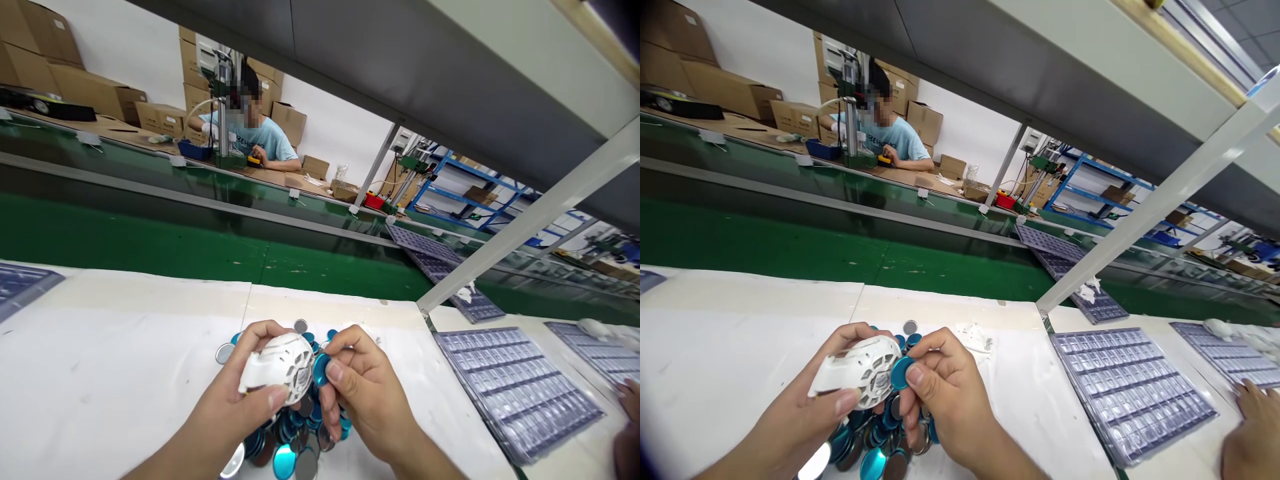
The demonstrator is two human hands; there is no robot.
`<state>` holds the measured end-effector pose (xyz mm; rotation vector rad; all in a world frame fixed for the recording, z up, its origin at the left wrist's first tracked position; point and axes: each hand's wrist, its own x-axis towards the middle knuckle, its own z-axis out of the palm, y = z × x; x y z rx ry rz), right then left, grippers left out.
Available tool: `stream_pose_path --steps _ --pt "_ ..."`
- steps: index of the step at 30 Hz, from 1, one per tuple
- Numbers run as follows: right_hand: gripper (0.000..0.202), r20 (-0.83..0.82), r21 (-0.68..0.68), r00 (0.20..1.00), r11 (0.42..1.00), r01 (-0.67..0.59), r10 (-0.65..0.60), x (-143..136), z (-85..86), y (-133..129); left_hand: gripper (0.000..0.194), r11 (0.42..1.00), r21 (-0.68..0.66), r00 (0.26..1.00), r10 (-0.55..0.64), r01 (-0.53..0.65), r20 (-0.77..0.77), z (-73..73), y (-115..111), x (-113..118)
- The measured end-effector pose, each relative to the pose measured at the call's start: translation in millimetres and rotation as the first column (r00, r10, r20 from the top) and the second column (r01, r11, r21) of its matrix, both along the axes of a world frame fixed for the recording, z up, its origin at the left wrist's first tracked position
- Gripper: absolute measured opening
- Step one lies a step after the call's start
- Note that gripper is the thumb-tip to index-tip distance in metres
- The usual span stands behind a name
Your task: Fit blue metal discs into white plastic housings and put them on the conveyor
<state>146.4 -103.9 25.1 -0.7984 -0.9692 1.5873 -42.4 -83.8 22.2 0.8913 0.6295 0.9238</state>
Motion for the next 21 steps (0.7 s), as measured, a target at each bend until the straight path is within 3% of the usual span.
stream_pose_path --steps 6,12,21 --pt "0.028 -0.081 -0.06 0.996 0.998 0.023 -0.028 -7.5 -1.2 -1.6 0.06 0.997 0.045 0.998 -0.058 0.057 0.011 2.3 -6.7 2.4" --pt "0.035 -0.065 -0.109 0.998 0.994 0.016 -0.024 -9.0 1.2 -3.8 0.061 0.994 0.077 0.977 0.088 -0.074 -0.192 10.6 -11.9 2.0" --pt "0.039 -0.027 -0.101 0.999 0.995 0.014 -0.017 -10.9 1.2 -4.1 0.057 0.971 0.145 0.937 0.223 -0.19 -0.269 16.0 -14.8 5.2"
